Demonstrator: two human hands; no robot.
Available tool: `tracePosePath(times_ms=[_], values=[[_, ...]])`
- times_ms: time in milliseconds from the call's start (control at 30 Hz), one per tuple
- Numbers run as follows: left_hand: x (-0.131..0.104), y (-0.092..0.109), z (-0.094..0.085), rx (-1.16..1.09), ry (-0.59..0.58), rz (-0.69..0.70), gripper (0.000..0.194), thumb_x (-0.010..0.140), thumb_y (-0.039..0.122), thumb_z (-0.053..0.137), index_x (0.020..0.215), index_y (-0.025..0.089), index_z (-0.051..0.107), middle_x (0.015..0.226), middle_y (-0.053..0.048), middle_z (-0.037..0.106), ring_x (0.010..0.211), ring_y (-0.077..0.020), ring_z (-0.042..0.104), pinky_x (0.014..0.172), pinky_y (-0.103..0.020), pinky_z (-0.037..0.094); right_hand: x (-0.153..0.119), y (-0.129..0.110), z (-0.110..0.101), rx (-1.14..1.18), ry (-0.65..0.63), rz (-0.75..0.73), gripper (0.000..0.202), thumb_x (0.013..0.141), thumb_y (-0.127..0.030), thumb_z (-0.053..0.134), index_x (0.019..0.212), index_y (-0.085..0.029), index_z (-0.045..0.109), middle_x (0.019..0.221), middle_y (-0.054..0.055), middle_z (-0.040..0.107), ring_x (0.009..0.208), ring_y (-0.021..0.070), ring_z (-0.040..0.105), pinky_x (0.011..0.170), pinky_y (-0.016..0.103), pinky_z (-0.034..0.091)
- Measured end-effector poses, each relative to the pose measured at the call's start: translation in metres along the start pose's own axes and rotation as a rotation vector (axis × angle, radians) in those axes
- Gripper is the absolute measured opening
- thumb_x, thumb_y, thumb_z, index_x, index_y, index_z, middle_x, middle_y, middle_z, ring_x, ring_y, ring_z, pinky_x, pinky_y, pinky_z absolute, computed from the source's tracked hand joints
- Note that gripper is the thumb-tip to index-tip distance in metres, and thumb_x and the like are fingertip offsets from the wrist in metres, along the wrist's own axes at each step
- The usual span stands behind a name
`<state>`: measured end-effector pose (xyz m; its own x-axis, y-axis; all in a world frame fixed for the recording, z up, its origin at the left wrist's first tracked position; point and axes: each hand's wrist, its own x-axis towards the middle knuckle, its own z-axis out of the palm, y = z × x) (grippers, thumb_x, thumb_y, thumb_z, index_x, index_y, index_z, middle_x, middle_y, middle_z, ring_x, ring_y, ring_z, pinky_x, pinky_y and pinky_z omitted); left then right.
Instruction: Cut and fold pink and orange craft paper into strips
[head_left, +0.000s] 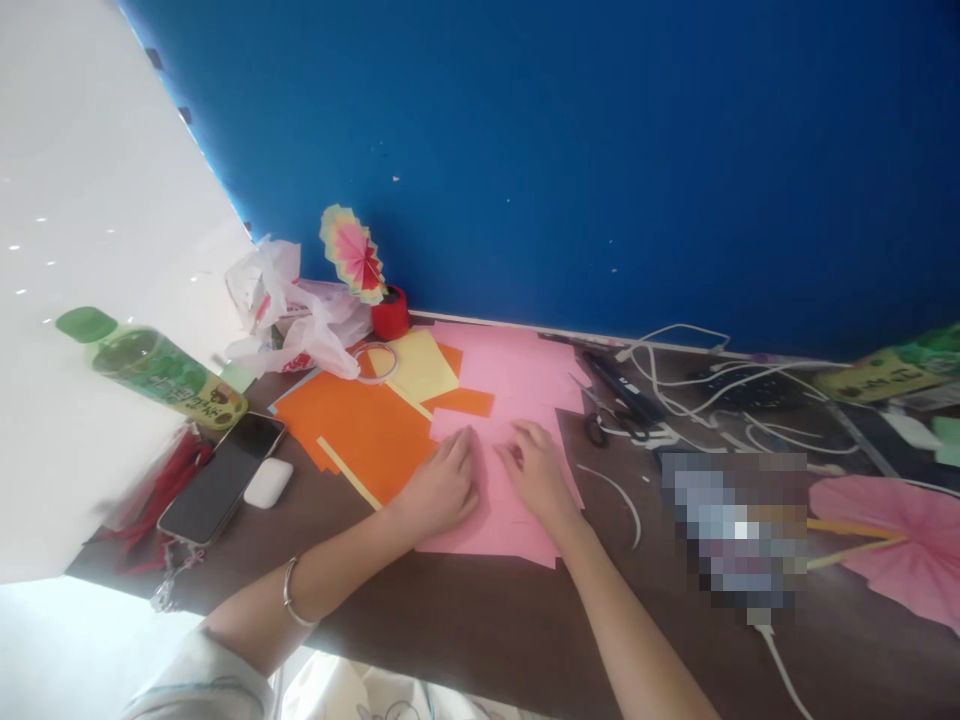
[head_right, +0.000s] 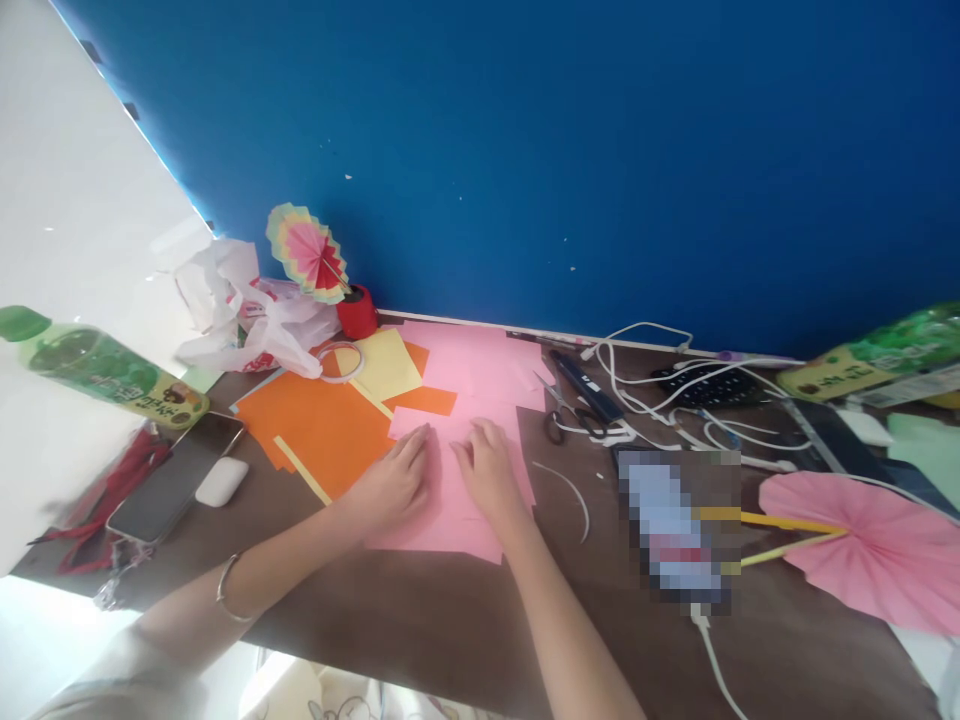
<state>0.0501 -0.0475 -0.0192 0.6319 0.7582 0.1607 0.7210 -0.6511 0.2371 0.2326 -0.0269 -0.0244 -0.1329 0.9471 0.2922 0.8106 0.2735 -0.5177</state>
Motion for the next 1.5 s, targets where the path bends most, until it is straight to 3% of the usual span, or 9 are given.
tracePosePath(times_ms=[200,333,433,600,833,1200,1333,1433,1500], values=[[-0.002,0.002,0.002,-0.019,-0.010,-0.030,0.063,0.091,0.045,0.028,0.134,0.000,0.029,0.144,-0.026,0.025,0.135,-0.0338,0.022,0.106,-0.044,0.029,0.000,-0.002,-0.004,-0.065,0.053,-0.006,0.024,0.085,-0.033,0.047,0.065,-0.019,0.049,0.109,0.015,0.052,0.103,0.0262,0.049,0.086,0.043,0.044],[-0.002,0.002,0.005,0.008,0.010,-0.023,0.062,0.091,0.045,0.029,0.133,0.000,0.029,0.144,-0.028,0.022,0.136,-0.0347,0.015,0.108,-0.047,0.025,-0.009,-0.022,-0.007,-0.335,0.087,-0.104,0.020,0.086,-0.018,0.041,0.086,-0.017,0.060,0.112,0.015,0.051,0.105,0.0289,0.043,0.089,0.047,0.038],[-0.002,0.003,0.006,0.020,0.024,-0.006,0.060,0.091,0.041,0.031,0.134,0.000,0.028,0.144,-0.028,0.020,0.136,-0.0342,0.013,0.108,-0.046,0.024,-0.018,-0.038,-0.003,-0.389,-0.005,-0.160,0.032,0.083,-0.008,0.037,0.103,-0.016,0.061,0.098,0.014,0.054,0.090,0.0256,0.045,0.079,0.040,0.040],[-0.003,0.004,0.003,0.030,0.024,0.000,0.060,0.090,0.042,0.031,0.135,0.002,0.027,0.145,-0.026,0.020,0.137,-0.0327,0.011,0.109,-0.046,0.023,-0.027,-0.049,-0.001,-0.474,-0.111,-0.151,0.041,0.079,-0.006,0.038,0.115,-0.017,0.056,0.083,0.012,0.053,0.076,0.0242,0.044,0.068,0.038,0.037],[-0.005,0.005,-0.001,0.047,0.027,-0.028,0.064,0.089,0.048,0.033,0.133,0.001,0.031,0.144,-0.030,0.017,0.136,-0.0377,0.012,0.106,-0.049,0.025,-0.029,-0.049,-0.021,-0.625,-0.143,-0.069,0.038,0.076,-0.004,0.041,0.108,-0.011,0.060,0.082,0.016,0.058,0.077,0.0283,0.048,0.066,0.039,0.034],[-0.009,0.005,-0.001,0.019,0.063,-0.153,0.065,0.083,0.056,0.042,0.136,0.020,0.035,0.150,-0.018,0.011,0.135,-0.0432,0.010,0.099,-0.056,0.031,-0.034,-0.035,-0.028,-0.689,-0.143,-0.028,0.031,0.073,-0.005,0.044,0.096,-0.012,0.064,0.077,0.015,0.061,0.075,0.0283,0.052,0.062,0.038,0.033],[-0.010,0.003,-0.002,-0.007,0.092,-0.221,0.065,0.077,0.060,0.049,0.135,0.033,0.036,0.151,-0.012,0.009,0.133,-0.0479,0.008,0.096,-0.062,0.030,-0.026,-0.032,-0.033,-0.601,-0.162,0.086,0.020,0.076,-0.014,0.045,0.076,-0.014,0.066,0.074,0.013,0.058,0.074,0.0261,0.053,0.064,0.038,0.035],[-0.010,0.003,-0.006,-0.010,0.089,-0.206,0.064,0.079,0.056,0.049,0.136,0.032,0.035,0.151,-0.012,0.008,0.134,-0.0457,0.008,0.100,-0.061,0.024,-0.020,-0.027,-0.036,-0.525,-0.121,0.105,0.027,0.082,-0.026,0.044,0.064,-0.016,0.062,0.075,0.011,0.056,0.072,0.0238,0.052,0.067,0.037,0.038],[-0.009,0.004,-0.009,-0.002,0.078,-0.202,0.062,0.080,0.055,0.048,0.136,0.031,0.035,0.151,-0.013,0.009,0.135,-0.0435,0.008,0.102,-0.062,0.019,-0.017,-0.021,-0.035,-0.478,-0.082,0.080,0.026,0.084,-0.032,0.045,0.070,-0.016,0.061,0.080,0.011,0.055,0.075,0.0239,0.051,0.068,0.036,0.039]])
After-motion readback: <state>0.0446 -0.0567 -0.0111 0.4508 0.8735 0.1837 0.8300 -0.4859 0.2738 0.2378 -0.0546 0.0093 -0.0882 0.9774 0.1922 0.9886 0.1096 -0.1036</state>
